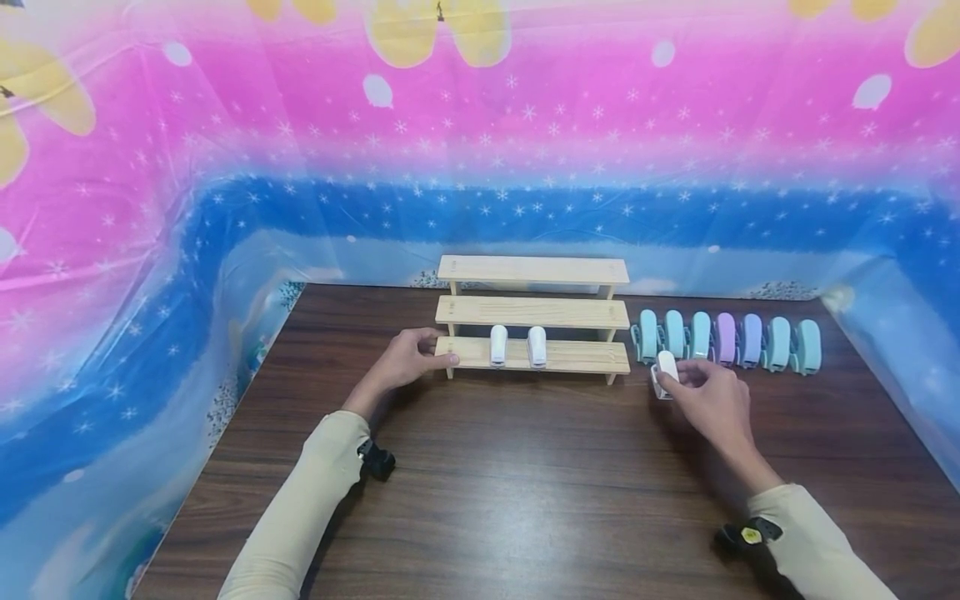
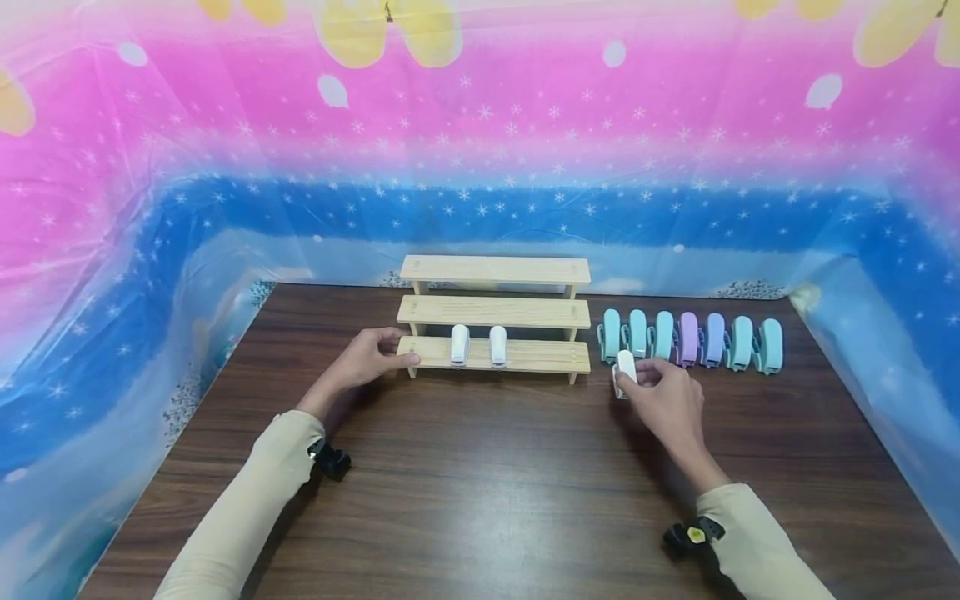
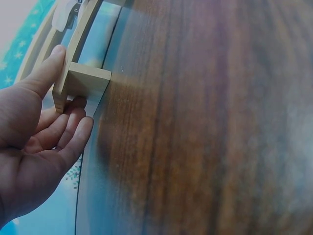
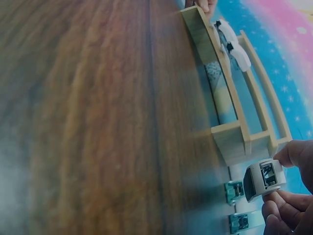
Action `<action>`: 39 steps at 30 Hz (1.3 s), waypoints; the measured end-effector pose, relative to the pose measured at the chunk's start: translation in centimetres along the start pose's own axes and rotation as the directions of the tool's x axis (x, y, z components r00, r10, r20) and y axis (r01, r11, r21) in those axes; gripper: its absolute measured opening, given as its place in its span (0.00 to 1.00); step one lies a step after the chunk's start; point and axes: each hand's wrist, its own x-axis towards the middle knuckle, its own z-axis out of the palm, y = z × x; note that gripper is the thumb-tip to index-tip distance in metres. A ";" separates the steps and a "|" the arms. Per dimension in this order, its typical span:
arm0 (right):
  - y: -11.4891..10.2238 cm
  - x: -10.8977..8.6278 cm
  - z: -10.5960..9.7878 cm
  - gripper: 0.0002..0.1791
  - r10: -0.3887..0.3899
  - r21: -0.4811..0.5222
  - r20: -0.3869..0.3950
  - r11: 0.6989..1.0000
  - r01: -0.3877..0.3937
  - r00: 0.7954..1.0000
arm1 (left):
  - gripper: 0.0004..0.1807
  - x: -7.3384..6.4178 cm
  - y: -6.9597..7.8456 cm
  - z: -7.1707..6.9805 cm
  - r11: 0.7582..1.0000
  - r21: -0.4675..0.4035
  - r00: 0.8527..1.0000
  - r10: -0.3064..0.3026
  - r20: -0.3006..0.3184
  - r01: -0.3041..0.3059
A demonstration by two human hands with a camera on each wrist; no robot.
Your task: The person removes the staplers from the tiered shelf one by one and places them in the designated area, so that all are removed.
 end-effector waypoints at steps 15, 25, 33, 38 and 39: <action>1.2 -0.5 0.2 0.25 0.037 -0.016 0.056 0.999 -0.036 0.998 | 0.34 -0.1 -0.1 -0.1 1.000 -0.007 1.000 -0.001 0.002 0.002; 1.5 -0.6 0.3 0.27 0.032 -0.034 0.076 0.999 -0.029 0.997 | 0.34 -0.2 0.1 -0.1 1.000 -0.007 1.000 -0.019 0.001 0.019; 1.2 -0.5 -0.4 0.30 0.012 -0.047 0.069 0.999 -0.008 0.998 | 0.35 -0.2 0.1 -0.1 1.000 0.003 1.000 -0.022 0.004 0.022; -0.1 0.2 -1.6 0.34 -0.025 -0.029 0.038 0.999 0.026 0.999 | 0.34 -0.1 0.0 -0.1 1.000 0.001 1.000 -0.014 0.005 0.014; -0.5 0.3 -1.7 0.35 -0.031 -0.025 0.035 0.999 0.032 0.999 | 0.34 -0.1 0.0 -0.1 1.000 -0.003 1.000 -0.014 0.005 0.014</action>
